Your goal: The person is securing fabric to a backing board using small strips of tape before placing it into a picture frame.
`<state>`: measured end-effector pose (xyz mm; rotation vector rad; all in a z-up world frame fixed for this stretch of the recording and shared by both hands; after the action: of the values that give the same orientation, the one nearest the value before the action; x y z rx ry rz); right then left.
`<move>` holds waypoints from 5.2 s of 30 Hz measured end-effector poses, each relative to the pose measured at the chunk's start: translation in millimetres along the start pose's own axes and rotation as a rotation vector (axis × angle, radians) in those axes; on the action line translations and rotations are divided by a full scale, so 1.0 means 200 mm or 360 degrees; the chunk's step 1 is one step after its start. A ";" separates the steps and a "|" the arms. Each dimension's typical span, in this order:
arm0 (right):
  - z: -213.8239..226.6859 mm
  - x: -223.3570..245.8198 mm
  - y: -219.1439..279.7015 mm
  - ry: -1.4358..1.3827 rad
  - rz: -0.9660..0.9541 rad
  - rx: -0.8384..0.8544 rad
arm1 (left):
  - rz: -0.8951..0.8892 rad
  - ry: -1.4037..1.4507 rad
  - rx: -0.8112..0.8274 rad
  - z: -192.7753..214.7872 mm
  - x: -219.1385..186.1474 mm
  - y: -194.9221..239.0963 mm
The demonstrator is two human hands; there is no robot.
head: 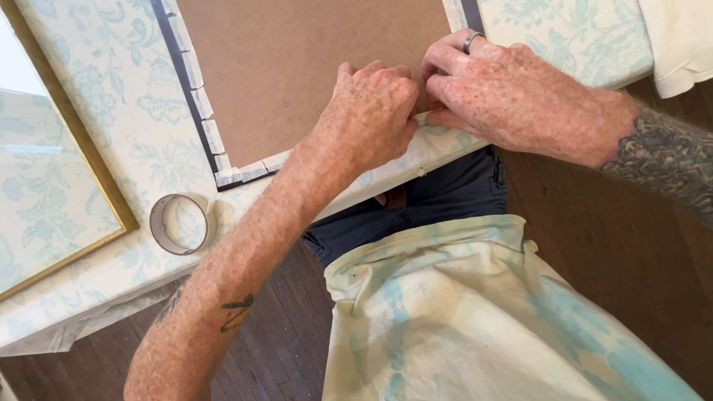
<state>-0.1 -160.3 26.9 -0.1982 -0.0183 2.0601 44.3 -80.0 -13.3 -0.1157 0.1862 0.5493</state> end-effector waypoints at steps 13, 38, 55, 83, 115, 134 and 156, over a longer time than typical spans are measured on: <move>-0.06 -0.04 -0.04 -0.0131 -0.0008 -0.0033 | 0.0194 -0.0005 0.0469 -0.12 0.07 -0.10; -0.17 -0.11 -0.17 -0.0239 -0.0442 0.0779 | 0.0489 0.0053 0.0842 -0.04 0.08 -0.21; -0.35 -0.08 -0.19 -0.1378 -0.0785 0.0942 | 0.0765 0.0529 0.1048 -0.10 0.09 -0.18; -0.42 -0.29 -0.22 -0.0786 -0.0882 0.0976 | 0.0685 0.0061 0.1148 0.19 0.13 -0.14; 0.09 0.05 0.22 -0.0472 -0.0064 -0.0639 | -0.0017 0.0057 -0.0559 0.26 -0.04 0.30; 0.09 -0.01 0.26 -0.0377 -0.0358 -0.0642 | 0.0083 0.0011 -0.0923 0.14 -0.20 0.47; 0.13 0.93 -0.03 -0.1160 0.0266 -0.0831 | 0.1094 -0.0355 -0.1038 0.35 0.22 1.55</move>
<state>-84.5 7.4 28.5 0.2513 -1.0171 2.1504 -72.6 217.0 26.8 -0.6361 -0.1911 1.2901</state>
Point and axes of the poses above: each hand's wrist, its own y-axis away from the middle knuckle, its own z-axis out of the back of the hand, x = y × z, the point moved 8 cm from there along -y, towards the middle knuckle, and after that the axes turned 13 degrees about -x, right-handed, at the moved point
